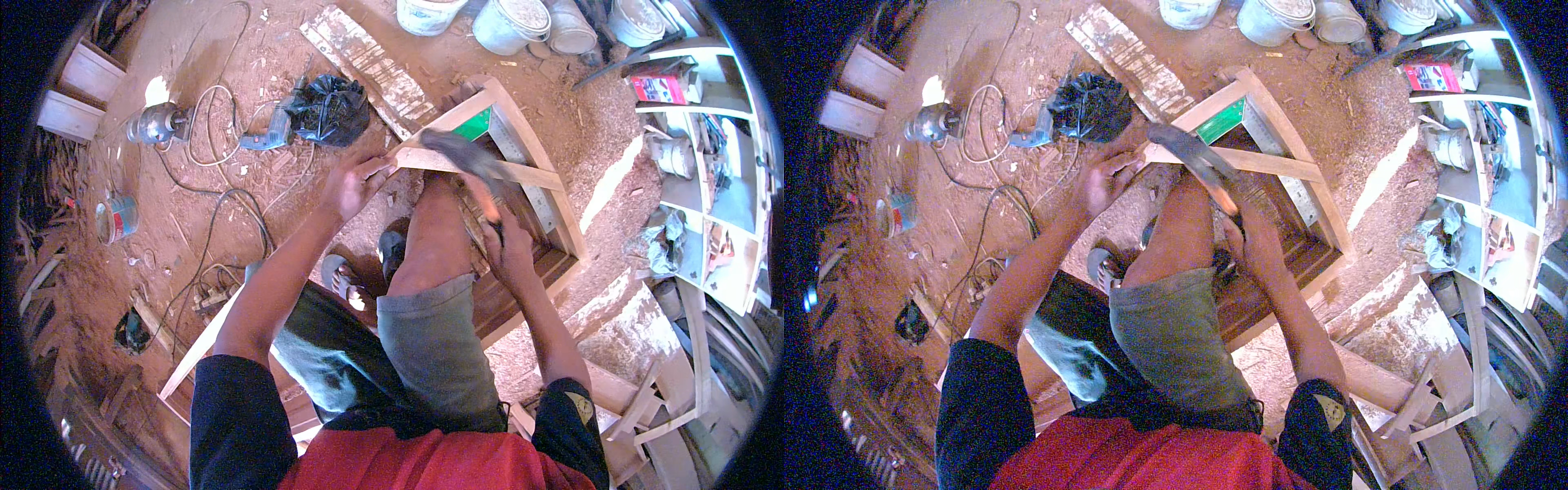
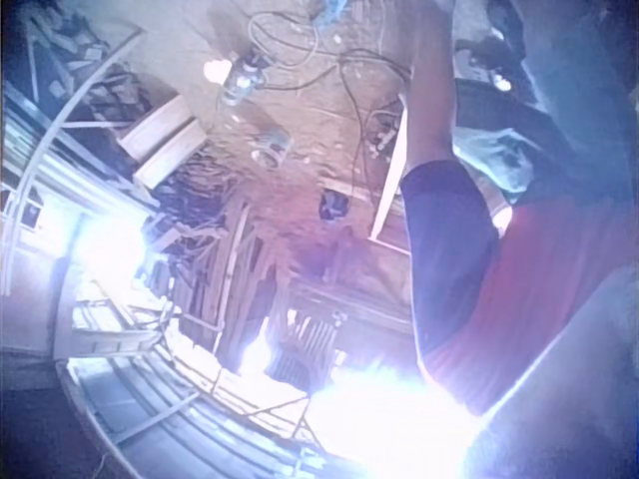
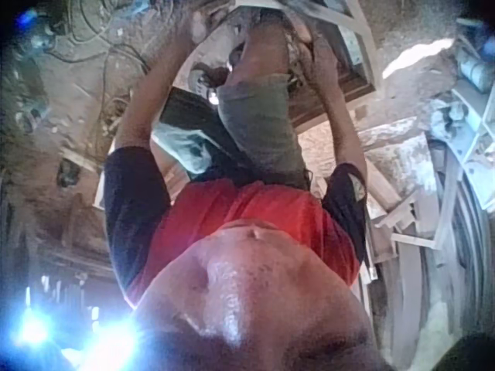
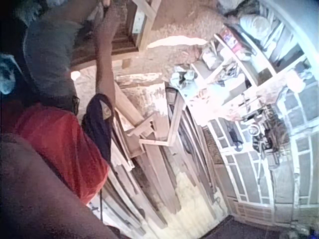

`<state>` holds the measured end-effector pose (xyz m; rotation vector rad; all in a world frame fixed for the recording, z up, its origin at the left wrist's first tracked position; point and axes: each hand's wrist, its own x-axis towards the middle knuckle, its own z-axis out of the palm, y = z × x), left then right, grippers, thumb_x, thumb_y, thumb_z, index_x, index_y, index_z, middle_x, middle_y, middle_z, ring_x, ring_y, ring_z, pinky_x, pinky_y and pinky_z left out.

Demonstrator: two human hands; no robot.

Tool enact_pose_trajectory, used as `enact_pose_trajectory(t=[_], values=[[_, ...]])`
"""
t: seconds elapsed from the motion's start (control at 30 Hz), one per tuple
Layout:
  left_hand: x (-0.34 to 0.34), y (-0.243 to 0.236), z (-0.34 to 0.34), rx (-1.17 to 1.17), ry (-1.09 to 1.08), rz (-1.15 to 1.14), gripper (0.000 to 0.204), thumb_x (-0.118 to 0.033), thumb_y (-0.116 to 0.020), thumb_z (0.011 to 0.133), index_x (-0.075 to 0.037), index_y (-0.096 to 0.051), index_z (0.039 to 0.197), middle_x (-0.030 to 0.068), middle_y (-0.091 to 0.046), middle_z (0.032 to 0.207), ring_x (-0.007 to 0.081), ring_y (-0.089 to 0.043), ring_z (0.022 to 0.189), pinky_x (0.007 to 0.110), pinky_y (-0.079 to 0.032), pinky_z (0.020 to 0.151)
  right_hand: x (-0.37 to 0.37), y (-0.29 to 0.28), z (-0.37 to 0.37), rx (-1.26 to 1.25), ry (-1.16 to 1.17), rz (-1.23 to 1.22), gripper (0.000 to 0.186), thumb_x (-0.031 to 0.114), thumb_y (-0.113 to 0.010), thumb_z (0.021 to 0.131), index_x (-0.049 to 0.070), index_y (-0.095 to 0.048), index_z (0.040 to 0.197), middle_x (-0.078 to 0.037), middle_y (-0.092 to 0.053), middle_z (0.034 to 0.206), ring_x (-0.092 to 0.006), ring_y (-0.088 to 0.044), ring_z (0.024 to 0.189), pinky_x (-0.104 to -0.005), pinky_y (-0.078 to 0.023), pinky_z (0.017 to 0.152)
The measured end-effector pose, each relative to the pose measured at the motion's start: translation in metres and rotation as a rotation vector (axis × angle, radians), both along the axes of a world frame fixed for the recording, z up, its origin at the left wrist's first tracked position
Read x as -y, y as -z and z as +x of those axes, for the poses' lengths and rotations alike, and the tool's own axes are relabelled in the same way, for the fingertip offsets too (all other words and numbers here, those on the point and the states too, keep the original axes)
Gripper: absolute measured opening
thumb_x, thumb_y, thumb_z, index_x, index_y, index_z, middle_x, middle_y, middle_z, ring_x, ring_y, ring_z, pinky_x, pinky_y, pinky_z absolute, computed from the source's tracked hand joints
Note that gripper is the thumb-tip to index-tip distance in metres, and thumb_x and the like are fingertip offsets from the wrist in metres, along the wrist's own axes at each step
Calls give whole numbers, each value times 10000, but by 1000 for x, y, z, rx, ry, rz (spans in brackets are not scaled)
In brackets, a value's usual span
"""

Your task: The person measures and hammers a wooden strip onto a larger wooden frame while sitting on the floor of a workshop.

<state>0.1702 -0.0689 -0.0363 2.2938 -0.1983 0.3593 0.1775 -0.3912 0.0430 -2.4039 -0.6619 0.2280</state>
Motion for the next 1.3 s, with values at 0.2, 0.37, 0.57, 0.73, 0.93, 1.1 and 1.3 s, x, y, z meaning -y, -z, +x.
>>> enact_pose_trajectory(t=[0.2, 0.37, 0.57, 0.73, 0.93, 1.1, 1.3], values=[[-3, 1, -5, -25, -3, -54, 177, -105, -758, 843, -65, -751, 1015, 144, -710, 1025, 331, -677, 947, 418, -555, 810, -6, -19, 11, -36, -5, 51, 279, 193, -584, 993, 13, -540, 1201, -259, -662, 947, -481, -658, 882, -502, -517, 725], [0, 0, 3, -41, 25, -11, 209, -87, -756, 840, -67, -744, 1048, 150, -707, 1068, 334, -678, 975, 411, -559, 802, 15, 19, 9, -5, -56, -2, 291, 243, -582, 1000, 17, -525, 1174, -268, -648, 931, -512, -627, 846, -508, -510, 682], [-9, 3, -7, -47, 1, 6, 212, -82, -750, 845, -71, -748, 1056, 160, -705, 1064, 341, -687, 927, 417, -563, 797, -19, -36, 18, 118, 98, 133, 262, 238, -618, 972, 6, -584, 1090, -229, -664, 885, -410, -679, 804, -471, -528, 698], [-2, 3, 3, -18, 20, -36, 198, -87, -754, 844, -67, -754, 1041, 164, -714, 1035, 347, -694, 929, 416, -569, 806, -8, 6, 21, 262, -89, -35, 234, 223, -599, 972, 1, -577, 1042, -187, -681, 876, -349, -691, 804, -454, -523, 671], [-3, -4, -2, -34, -29, 5, 166, -135, -746, 870, -72, -763, 1023, 164, -729, 1008, 337, -701, 929, 414, -569, 818, -21, -20, 18, 169, -88, 148, 274, 273, -584, 995, 36, -523, 1117, -262, -669, 835, -490, -654, 763, -547, -509, 627], [-2, -1, -2, -103, -30, -15, 253, -204, -766, 870, -55, -727, 1070, 186, -718, 1031, 366, -694, 925, 430, -565, 811, -2, 22, 26, -121, -132, -338, 295, 250, -598, 986, 23, -516, 1155, -267, -646, 835, -499, -633, 782, -554, -503, 628], [-3, 7, -2, -302, -144, -188, 444, -276, -798, 851, -48, -550, 1140, 224, -682, 978, 412, -683, 910, 452, -548, 775, -11, 1, 14, -39, -38, -102, 275, 240, -622, 971, 34, -543, 1135, -261, -660, 886, -477, -651, 806, -555, -508, 668]])
